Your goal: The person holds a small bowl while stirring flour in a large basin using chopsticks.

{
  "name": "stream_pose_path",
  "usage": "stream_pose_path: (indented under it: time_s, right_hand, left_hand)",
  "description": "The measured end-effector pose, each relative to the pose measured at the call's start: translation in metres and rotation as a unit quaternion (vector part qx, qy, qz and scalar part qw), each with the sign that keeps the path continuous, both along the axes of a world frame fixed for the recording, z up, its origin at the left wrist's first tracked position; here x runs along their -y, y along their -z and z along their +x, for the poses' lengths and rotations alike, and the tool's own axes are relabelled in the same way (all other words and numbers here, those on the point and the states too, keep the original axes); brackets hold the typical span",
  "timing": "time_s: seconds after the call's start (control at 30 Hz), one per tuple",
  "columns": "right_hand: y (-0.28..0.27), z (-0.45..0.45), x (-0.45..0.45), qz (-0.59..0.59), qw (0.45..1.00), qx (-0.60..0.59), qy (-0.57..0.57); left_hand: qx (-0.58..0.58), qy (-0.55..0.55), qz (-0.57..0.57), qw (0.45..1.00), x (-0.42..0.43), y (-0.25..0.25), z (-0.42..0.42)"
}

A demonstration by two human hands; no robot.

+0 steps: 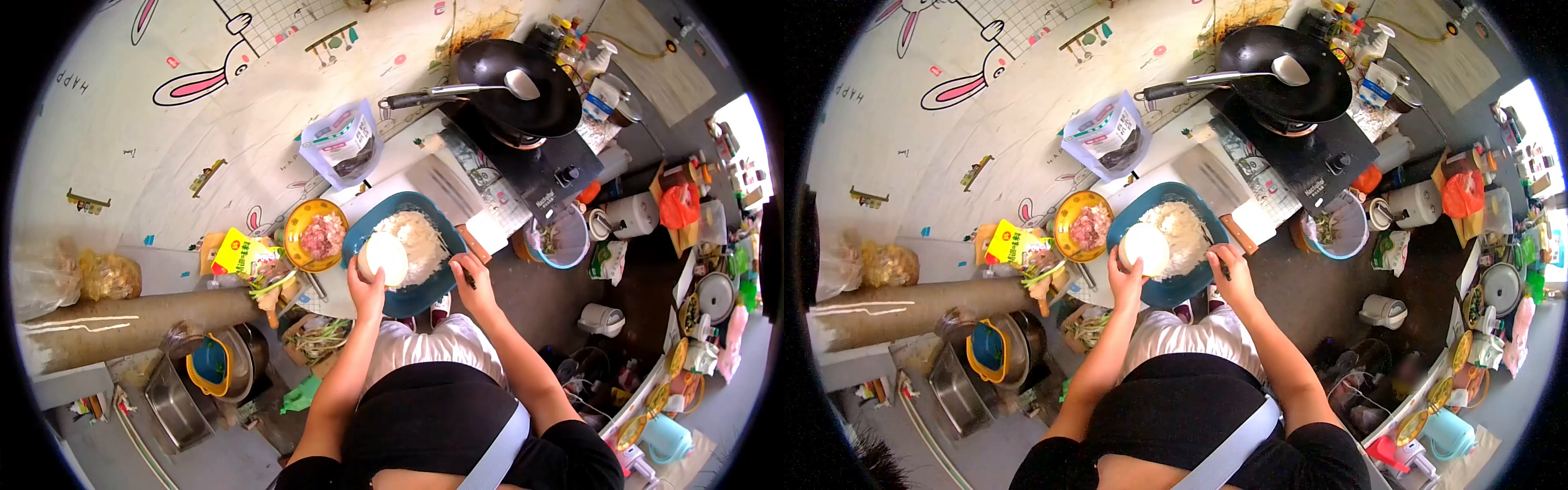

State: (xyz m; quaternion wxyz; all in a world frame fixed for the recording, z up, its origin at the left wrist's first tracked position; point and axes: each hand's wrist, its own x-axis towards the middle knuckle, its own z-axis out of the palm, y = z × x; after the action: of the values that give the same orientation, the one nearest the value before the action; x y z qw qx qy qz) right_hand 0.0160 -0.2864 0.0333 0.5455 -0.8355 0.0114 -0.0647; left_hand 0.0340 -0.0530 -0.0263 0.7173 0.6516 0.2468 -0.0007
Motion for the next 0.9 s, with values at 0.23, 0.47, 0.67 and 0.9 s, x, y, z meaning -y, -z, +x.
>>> stream_pose_path:
  time_s: [0.23, 0.47, 0.67, 0.9]
  right_hand:
    - [0.002, -0.006, 0.008, -0.009, 1.0, 0.015, 0.003]
    - [0.004, -0.004, 0.006, -0.011, 1.0, 0.015, -0.009]
    - [0.015, -0.005, -0.008, -0.027, 0.997, 0.037, -0.066]
    - [0.008, 0.003, -0.005, -0.029, 0.997, 0.024, -0.065]
  left_hand:
    - [0.081, 0.047, 0.267, 0.959, 0.013, 0.0, 0.009]
    - [0.091, 0.043, 0.259, 0.961, 0.013, -0.001, 0.013]
    - [-0.064, -0.04, -0.063, 0.995, 0.003, -0.03, 0.007]
    - [-0.08, -0.065, -0.138, 0.985, -0.018, -0.045, -0.011]
